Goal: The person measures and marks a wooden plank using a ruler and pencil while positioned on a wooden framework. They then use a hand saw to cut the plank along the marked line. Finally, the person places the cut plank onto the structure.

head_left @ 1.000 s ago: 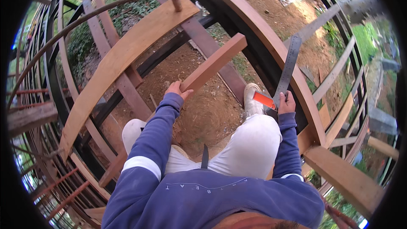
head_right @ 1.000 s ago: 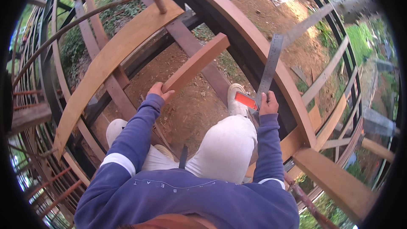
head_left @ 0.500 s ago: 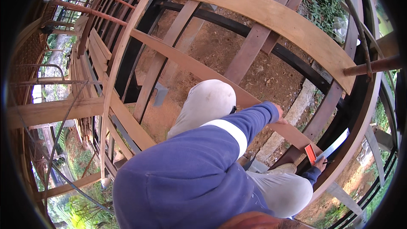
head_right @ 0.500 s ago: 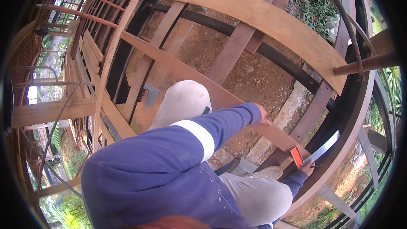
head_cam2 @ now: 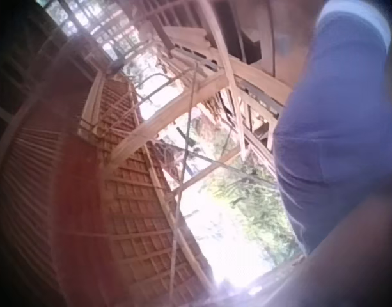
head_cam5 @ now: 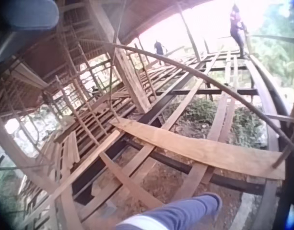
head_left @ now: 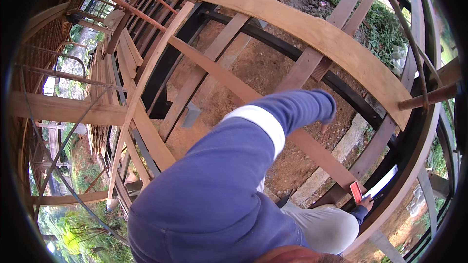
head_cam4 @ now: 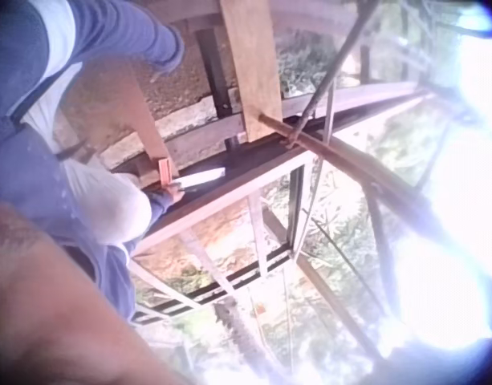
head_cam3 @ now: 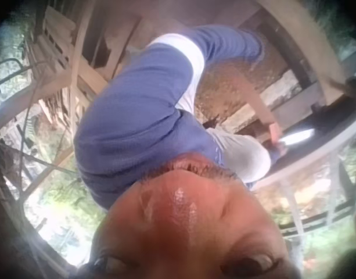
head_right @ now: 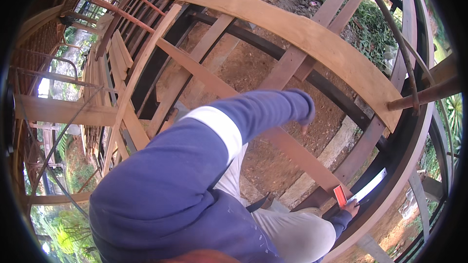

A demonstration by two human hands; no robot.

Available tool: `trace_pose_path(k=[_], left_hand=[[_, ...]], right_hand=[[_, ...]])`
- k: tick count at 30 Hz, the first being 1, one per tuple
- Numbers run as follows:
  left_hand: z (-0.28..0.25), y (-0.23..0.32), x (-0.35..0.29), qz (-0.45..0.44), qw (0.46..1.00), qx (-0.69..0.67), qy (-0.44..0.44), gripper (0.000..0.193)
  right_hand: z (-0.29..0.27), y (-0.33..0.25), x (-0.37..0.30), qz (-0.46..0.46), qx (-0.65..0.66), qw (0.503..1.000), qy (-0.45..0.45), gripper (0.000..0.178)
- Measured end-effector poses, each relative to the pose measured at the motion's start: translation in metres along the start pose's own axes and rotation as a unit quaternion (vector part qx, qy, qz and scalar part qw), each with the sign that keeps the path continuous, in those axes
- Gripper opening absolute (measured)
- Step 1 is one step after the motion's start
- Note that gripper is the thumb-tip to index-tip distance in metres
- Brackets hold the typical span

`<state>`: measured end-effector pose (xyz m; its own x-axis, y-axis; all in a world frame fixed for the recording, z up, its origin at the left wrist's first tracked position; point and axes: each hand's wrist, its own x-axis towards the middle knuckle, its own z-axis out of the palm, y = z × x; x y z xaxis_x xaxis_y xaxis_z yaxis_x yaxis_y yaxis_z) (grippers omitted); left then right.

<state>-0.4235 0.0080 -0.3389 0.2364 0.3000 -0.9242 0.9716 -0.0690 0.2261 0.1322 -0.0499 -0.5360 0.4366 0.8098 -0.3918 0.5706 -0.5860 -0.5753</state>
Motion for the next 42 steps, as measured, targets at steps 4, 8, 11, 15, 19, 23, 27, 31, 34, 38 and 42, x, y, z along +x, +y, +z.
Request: trace_pose_path(k=[4,8,11,15,19,23,27,31,34,38,42], left_hand=[[0.032,-0.109,-0.034,-0.076,0.989,-0.079,0.102,0.086],[0.118,-0.183,-0.031,-0.191,0.962,-0.144,0.135,0.091],[0.175,-0.21,-0.032,-0.251,0.944,-0.176,0.125,0.095],[0.2,-0.215,-0.025,-0.254,0.943,-0.183,0.116,0.104],[0.195,-0.206,-0.045,-0.238,0.948,-0.147,0.15,0.112],[0.156,-0.199,-0.059,-0.191,0.952,-0.128,0.2,0.104],[0.218,-0.273,-0.062,-0.239,0.942,-0.101,0.212,0.088],[0.227,-0.307,-0.04,-0.208,0.942,-0.109,0.24,0.077],[0.24,-0.332,-0.039,-0.23,0.928,-0.15,0.252,0.073],[0.181,-0.297,-0.03,-0.168,0.937,-0.128,0.278,0.066],[0.041,-0.145,-0.003,0.017,0.956,-0.042,0.29,0.063]], right_hand=[[0.003,0.01,0.016,-0.012,0.019,1.0,-0.013,0.051],[-0.008,0.004,0.013,-0.027,-0.051,0.998,-0.006,0.051],[-0.001,-0.013,-0.002,-0.028,-0.063,0.998,-0.002,0.052],[-0.006,-0.01,0.003,-0.026,-0.074,0.997,-0.012,0.053],[-0.014,0.016,0.026,-0.012,0.006,0.999,-0.043,0.05],[-0.031,0.051,0.046,-0.053,0.08,0.993,-0.064,0.045],[0.045,-0.021,-0.011,0.011,0.099,0.989,-0.112,0.041],[0.052,-0.036,-0.04,-0.121,0.016,0.992,-0.018,0.04],[0.046,-0.071,-0.06,-0.096,-0.029,0.995,-0.015,0.033],[0.027,-0.061,-0.064,-0.062,0.141,0.985,-0.073,0.023],[-0.006,-0.036,-0.077,-0.046,0.305,0.949,-0.065,0.024]])
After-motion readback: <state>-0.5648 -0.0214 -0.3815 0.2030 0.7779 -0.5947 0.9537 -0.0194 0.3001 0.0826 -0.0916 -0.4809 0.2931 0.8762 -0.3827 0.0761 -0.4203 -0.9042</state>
